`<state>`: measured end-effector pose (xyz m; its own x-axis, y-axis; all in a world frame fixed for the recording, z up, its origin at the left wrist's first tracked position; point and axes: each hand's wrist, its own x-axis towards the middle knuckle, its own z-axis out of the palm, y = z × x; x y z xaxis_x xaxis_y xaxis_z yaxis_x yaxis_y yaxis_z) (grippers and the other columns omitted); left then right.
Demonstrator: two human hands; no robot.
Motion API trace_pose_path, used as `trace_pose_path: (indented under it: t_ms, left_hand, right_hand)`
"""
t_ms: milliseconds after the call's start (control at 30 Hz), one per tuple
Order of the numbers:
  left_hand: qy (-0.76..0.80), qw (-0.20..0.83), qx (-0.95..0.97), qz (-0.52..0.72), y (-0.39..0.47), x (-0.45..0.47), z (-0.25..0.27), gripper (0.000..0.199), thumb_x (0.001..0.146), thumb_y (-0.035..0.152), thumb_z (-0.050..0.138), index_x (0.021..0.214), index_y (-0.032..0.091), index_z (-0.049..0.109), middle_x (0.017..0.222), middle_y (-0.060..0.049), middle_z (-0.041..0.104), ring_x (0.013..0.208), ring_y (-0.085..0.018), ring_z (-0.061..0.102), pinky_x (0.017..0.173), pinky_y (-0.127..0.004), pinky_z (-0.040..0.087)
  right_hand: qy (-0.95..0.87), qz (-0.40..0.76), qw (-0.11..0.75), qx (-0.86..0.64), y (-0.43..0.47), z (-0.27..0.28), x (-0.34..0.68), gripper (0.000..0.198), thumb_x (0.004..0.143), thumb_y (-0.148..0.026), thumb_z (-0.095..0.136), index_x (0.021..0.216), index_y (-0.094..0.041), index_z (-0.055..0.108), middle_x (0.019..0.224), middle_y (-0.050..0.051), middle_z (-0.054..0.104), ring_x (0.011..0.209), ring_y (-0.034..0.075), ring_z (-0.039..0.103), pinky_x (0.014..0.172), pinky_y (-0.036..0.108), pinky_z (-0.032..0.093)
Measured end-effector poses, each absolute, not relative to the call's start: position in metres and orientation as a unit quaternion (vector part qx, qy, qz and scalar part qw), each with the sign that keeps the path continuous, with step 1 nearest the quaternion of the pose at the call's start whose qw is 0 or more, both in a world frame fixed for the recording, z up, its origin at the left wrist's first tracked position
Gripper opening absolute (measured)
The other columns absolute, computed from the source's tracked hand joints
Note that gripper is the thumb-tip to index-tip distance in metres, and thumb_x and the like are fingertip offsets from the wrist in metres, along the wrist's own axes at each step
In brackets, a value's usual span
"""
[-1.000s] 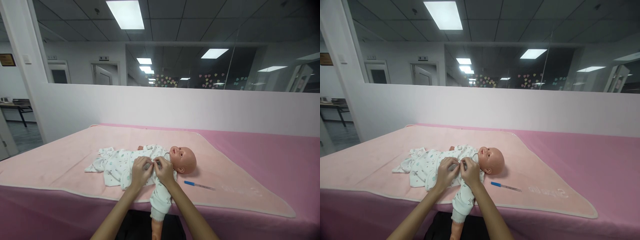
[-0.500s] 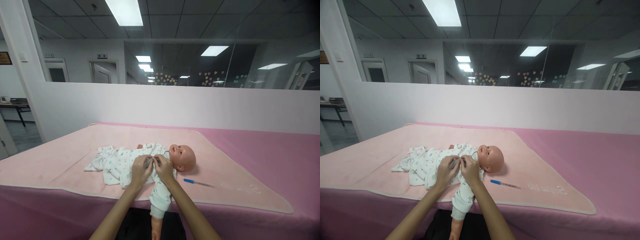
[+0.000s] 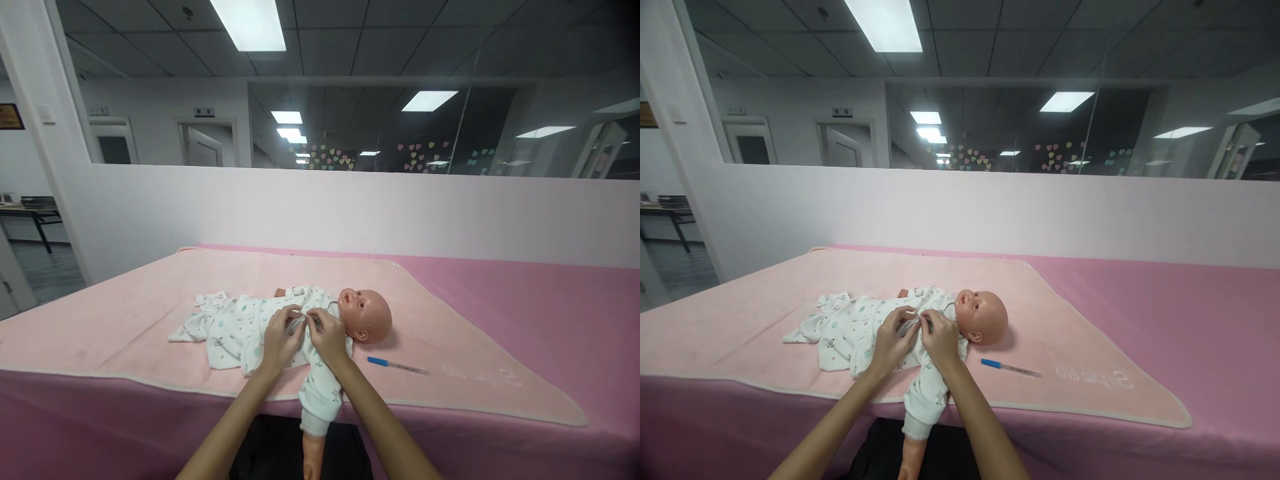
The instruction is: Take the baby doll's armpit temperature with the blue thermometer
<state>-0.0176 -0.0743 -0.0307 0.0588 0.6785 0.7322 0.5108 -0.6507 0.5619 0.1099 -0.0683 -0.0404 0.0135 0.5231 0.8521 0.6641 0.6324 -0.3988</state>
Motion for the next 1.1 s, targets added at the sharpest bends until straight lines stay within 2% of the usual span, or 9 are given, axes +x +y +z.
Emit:
trace_pose_path:
  t_ms: [167,333,500,633,767,1100]
  left_hand:
    - [0.385,0.165,0.698,0.581,-0.0752,-0.0173,-0.0301,0.017,0.075,0.020,0.052,0.092,0.021,0.048,0.085,-0.003,0.058,0.086,-0.017,0.057,0.076,-0.030,0.047]
    - [0.386,0.185,0.678,0.597,-0.0762,-0.0162,-0.0292,0.016,0.071,0.016,0.050,0.086,0.020,0.045,0.072,0.001,0.052,0.071,-0.014,0.055,0.065,-0.026,0.046]
    - [0.411,0.140,0.683,0.587,-0.0779,-0.0157,-0.0276,0.017,0.067,0.013,0.048,0.082,0.020,0.046,0.069,0.003,0.050,0.066,-0.013,0.050,0.059,-0.024,0.041]
    - [0.420,0.104,0.702,0.565,-0.0809,-0.0154,-0.0267,0.012,0.072,0.016,0.044,0.082,0.021,0.046,0.078,0.000,0.053,0.070,-0.014,0.050,0.062,-0.026,0.040]
    - [0.444,0.050,0.719,0.532,-0.0815,-0.0139,-0.0277,0.007,0.076,0.017,0.040,0.079,0.020,0.044,0.075,0.000,0.053,0.072,-0.016,0.049,0.066,-0.029,0.039]
    - [0.458,-0.052,0.742,0.486,-0.0803,-0.0097,-0.0281,0.010,0.083,0.019,0.034,0.079,0.020,0.043,0.073,-0.001,0.054,0.070,-0.018,0.049,0.068,-0.033,0.037]
  right_hand:
    - [-0.699,-0.062,0.572,-0.426,-0.0691,-0.0404,0.1099,0.017,0.083,-0.020,0.044,0.082,-0.020,0.061,0.074,0.002,0.067,0.067,0.014,0.062,0.060,0.023,0.042]
    - [-0.710,-0.068,0.561,-0.420,-0.0726,-0.0376,0.1093,0.018,0.084,-0.020,0.043,0.082,-0.020,0.062,0.075,0.002,0.067,0.068,0.014,0.061,0.061,0.023,0.041]
    - [-0.717,-0.062,0.553,-0.419,-0.0741,-0.0352,0.1095,0.018,0.083,-0.020,0.044,0.081,-0.020,0.062,0.075,0.001,0.067,0.069,0.014,0.061,0.061,0.024,0.041]
    - [-0.714,-0.048,0.565,-0.410,-0.0739,-0.0363,0.1099,0.018,0.083,-0.019,0.044,0.082,-0.020,0.062,0.077,0.002,0.067,0.070,0.014,0.061,0.064,0.024,0.043]
    - [-0.717,-0.048,0.564,-0.407,-0.0739,-0.0364,0.1097,0.019,0.083,-0.019,0.045,0.081,-0.020,0.063,0.076,0.002,0.067,0.070,0.014,0.061,0.064,0.024,0.043]
    - [-0.732,-0.064,0.541,-0.409,-0.0753,-0.0341,0.1093,0.020,0.084,-0.020,0.044,0.080,-0.021,0.064,0.074,0.002,0.067,0.069,0.014,0.061,0.063,0.024,0.043]
